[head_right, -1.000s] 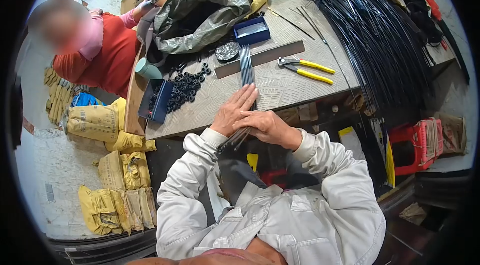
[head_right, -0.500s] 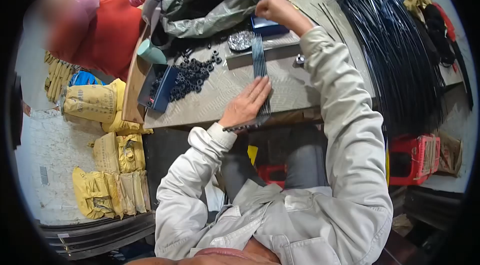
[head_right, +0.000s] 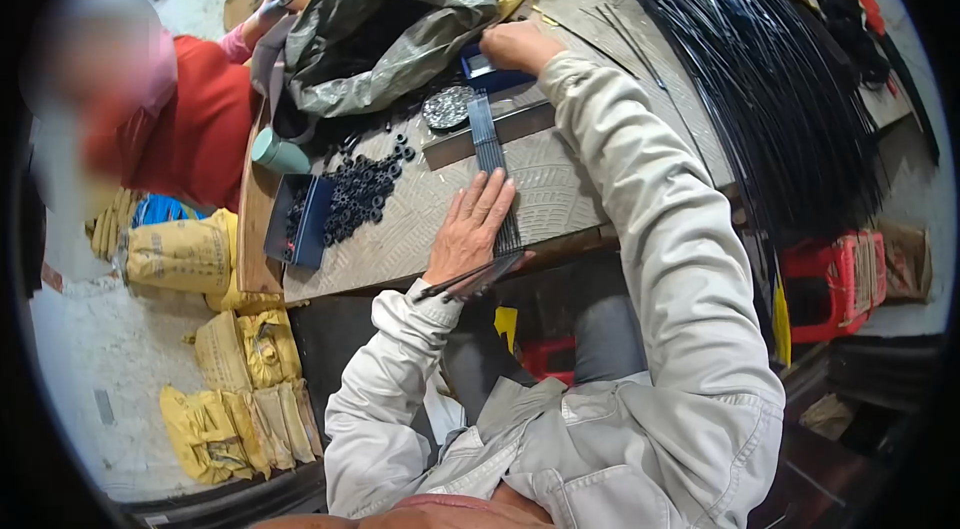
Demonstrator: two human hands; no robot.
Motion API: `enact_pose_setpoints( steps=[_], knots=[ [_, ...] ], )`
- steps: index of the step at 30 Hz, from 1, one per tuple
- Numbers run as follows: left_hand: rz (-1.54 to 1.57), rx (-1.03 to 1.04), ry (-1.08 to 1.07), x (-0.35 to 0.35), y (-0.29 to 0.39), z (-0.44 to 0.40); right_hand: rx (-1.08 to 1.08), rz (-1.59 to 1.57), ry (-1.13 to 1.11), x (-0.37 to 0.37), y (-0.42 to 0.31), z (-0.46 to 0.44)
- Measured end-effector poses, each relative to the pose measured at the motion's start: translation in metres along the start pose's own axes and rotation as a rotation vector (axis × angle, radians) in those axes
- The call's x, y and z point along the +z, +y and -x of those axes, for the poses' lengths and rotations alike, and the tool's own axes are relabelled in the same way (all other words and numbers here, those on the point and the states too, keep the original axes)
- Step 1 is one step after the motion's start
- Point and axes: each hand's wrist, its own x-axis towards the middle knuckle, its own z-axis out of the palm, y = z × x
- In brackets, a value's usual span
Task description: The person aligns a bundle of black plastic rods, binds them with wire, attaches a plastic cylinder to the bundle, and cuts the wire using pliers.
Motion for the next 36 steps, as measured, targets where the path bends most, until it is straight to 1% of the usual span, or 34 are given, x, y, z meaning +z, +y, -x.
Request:
enact_pose_setpoints(
  steps=[2, 3, 4, 6, 7, 9, 11, 13, 14, 17, 22, 24, 28, 32, 36],
  knots=[
    [0.137, -0.016, 0.034, 0.0, 0.001, 0.0, -0.088, 0.063, 0.074, 0.013, 0.007, -0.008],
    [0.111, 0.006, 0.054, -0.001, 0.002, 0.0, -0.124, 0.035, 0.128, 0.014, 0.008, -0.005],
    [0.108, 0.012, 0.05, -0.003, 0.005, 0.003, -0.119, 0.032, 0.133, 0.015, 0.01, -0.005],
    [0.183, 0.014, 0.06, -0.007, 0.015, 0.009, -0.108, 0.003, 0.242, 0.017, 0.014, -0.005],
    [0.165, 0.019, 0.081, -0.005, 0.019, 0.012, -0.098, -0.001, 0.245, 0.018, 0.016, -0.003],
    [0.163, 0.022, 0.079, -0.003, 0.022, 0.014, -0.185, -0.034, 0.328, 0.019, 0.018, 0.003],
    [0.157, 0.016, 0.085, -0.002, 0.022, 0.013, -0.139, -0.038, 0.327, 0.018, 0.012, 0.005],
    [0.16, 0.011, 0.063, -0.002, 0.021, 0.012, -0.08, -0.134, 0.437, 0.006, -0.003, 0.018],
    [0.157, 0.017, 0.058, -0.003, 0.021, 0.009, -0.128, -0.216, 0.43, 0.001, -0.009, 0.029],
    [0.166, 0.014, 0.043, -0.003, 0.022, 0.003, -0.164, -0.399, 0.208, -0.019, -0.027, 0.072],
    [0.152, 0.023, 0.06, -0.005, 0.024, 0.0, -0.088, -0.402, 0.164, 0.003, -0.008, 0.099],
    [0.149, 0.02, 0.056, -0.004, 0.024, 0.0, -0.062, -0.363, 0.103, 0.003, -0.005, 0.102],
    [0.137, 0.007, 0.046, -0.003, 0.025, 0.0, -0.046, -0.347, 0.084, 0.002, -0.004, 0.104],
    [0.133, 0.013, 0.039, -0.001, 0.025, -0.001, 0.0, -0.326, 0.107, 0.004, -0.005, 0.103],
    [0.137, 0.018, 0.025, -0.002, 0.026, -0.001, -0.011, -0.334, 0.133, 0.008, -0.005, 0.102]
  ],
)
